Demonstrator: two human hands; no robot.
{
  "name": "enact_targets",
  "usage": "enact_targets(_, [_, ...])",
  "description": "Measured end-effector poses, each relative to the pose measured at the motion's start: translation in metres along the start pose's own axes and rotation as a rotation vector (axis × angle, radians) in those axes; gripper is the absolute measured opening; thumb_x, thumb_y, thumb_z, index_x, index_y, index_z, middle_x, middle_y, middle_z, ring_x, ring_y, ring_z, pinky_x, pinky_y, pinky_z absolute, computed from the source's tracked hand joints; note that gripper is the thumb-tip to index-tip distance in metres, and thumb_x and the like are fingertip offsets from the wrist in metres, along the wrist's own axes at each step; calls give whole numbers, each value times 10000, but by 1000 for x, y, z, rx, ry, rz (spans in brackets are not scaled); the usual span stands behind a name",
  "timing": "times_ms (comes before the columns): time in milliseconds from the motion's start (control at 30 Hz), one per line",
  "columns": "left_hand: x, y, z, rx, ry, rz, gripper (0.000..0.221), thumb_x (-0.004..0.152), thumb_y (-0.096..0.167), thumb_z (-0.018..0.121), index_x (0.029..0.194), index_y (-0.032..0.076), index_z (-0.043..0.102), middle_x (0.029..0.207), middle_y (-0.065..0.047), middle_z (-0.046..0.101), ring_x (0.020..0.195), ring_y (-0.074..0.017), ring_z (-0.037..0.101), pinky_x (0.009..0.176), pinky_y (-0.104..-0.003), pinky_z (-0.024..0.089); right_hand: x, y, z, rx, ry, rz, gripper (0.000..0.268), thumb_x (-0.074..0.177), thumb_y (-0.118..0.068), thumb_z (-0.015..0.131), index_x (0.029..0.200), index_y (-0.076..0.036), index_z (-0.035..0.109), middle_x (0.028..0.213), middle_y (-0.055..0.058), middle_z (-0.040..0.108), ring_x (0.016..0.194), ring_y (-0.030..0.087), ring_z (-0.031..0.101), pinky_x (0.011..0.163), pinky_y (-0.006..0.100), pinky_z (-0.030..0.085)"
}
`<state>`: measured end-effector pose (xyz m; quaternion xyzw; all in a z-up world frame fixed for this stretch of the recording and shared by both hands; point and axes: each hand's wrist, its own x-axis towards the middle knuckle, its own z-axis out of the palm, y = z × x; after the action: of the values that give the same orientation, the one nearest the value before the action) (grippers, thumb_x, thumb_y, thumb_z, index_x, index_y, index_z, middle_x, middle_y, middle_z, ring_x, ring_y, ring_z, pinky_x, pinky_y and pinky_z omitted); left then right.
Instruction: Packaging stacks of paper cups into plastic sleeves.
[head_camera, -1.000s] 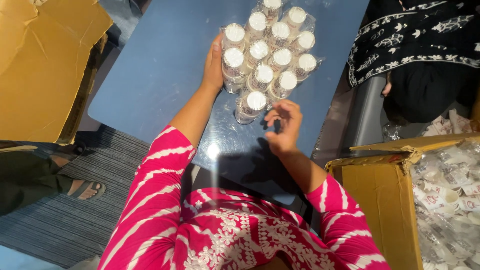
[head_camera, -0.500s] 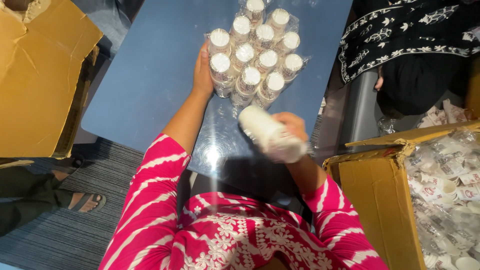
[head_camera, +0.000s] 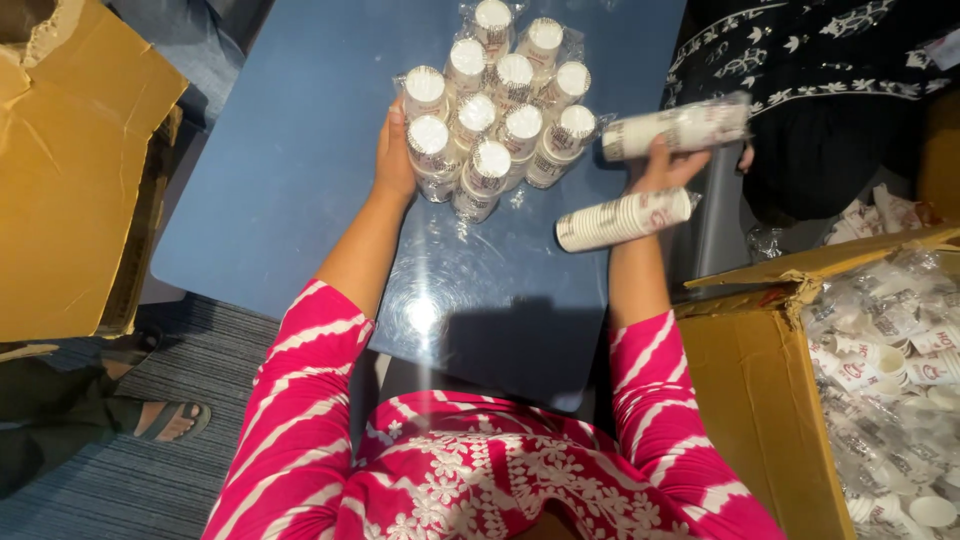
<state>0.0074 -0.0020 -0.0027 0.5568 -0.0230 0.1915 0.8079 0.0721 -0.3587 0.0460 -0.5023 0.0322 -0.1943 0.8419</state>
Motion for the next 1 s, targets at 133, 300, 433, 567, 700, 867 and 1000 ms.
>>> enact_targets(133, [-3,-4,-4,-21,-17,9,721,1110,560,348,1569,8,411,1562,-185,511,1462,-293,483,1237,-398,374,-3,38,-12,-129,-286,-107,848,971,48,697,1605,-73,147,1566,195,397,1413,293,491,1192,413,471])
enact_targets(300, [-2,-2,-2,-52,-18,9,716,1106,562,361,1578,24,389,1574,-181,497,1471,-294,476,1240,-404,375,-8,44,18,-332,-452,-187,808,981,102,687,1616,-44,208,1563,182,415,1462,281,462,1236,423,427])
enact_targets(433, [-5,16,3,58,39,91,681,1103,529,334,1588,52,362,1607,-147,418,1508,-283,383,1253,-407,306,-11,50,13,-309,-535,-67,820,970,73,656,1596,-53,142,1537,149,407,1423,250,472,1202,397,444])
enact_targets(567, [-45,71,3,260,459,405,475,1095,353,450,1412,10,538,1455,-144,555,1368,-299,495,1172,-424,391,-10,49,-5,-231,-563,-38,792,999,74,623,1615,-51,142,1531,161,433,1386,245,510,1173,378,451])
enact_targets(700, [-123,161,121,709,-454,609,504,879,530,697,1136,101,629,1286,-94,597,1234,-321,571,1012,-495,431,-5,50,-6,-165,-506,38,724,1025,36,648,1586,-21,194,1505,190,476,1329,246,582,1129,367,496])
enact_targets(867, [-216,116,184,947,-751,566,895,679,585,765,1379,73,542,1265,-167,625,1148,-362,596,917,-500,440,-7,53,-6,-156,-530,46,672,1032,16,651,1563,-2,240,1464,193,526,1294,237,611,1128,350,505])
enact_targets(1000, [-202,116,182,1007,-848,144,807,851,438,777,1503,83,459,1237,-118,630,1166,-313,585,1003,-453,455,7,69,-6,-311,-518,-29,685,982,-14,692,1527,-8,277,1326,171,594,1200,218,642,1053,329,538])
